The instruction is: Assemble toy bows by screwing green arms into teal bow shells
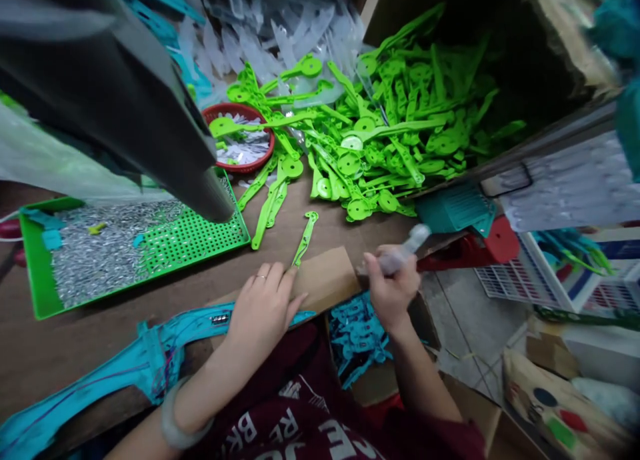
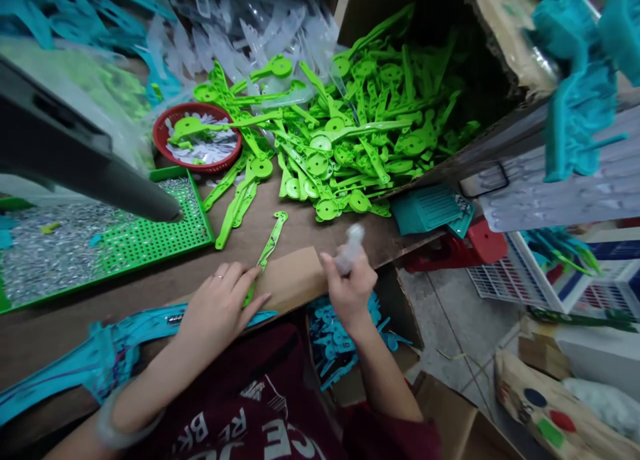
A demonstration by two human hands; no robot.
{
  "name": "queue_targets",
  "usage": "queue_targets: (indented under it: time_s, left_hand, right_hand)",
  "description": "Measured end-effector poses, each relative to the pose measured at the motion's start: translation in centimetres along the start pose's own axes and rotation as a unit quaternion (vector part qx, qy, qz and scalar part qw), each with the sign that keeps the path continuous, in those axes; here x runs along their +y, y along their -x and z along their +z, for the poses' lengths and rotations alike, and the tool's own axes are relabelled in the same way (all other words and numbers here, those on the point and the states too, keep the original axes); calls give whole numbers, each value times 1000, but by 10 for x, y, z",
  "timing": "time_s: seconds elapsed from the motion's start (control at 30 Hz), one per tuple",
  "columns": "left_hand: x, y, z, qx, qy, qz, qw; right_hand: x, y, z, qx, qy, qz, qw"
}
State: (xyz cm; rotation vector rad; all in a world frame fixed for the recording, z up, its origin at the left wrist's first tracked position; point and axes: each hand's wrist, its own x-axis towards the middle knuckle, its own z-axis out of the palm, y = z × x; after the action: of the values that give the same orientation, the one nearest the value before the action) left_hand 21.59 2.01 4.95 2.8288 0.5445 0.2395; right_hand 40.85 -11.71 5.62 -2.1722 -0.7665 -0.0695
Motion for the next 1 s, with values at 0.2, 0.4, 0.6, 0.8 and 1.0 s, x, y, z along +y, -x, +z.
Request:
queue_targets:
  time_s: [0.2,0.4,0.6,0.8,1.0]
  left_hand:
    - [-13,31,-18,-25,113,14,993]
    - [-25,53,-11,12,143,44,989]
    - [-24,54,-7,21,138,49,989]
    - [-23,51,-8,29,105,48,993]
    - [-26,48,-9,31,68,96,993]
  right_hand:
    - [-3,1,-7,-222,-120,81,964]
    - [-33,11,21,-417,-389,345,745]
    - [-40,14,54,-451,-383,336,733]
    - [-41,21,52,-425,-344,312,777]
    - [-38,35,50,-323,-267,196,886]
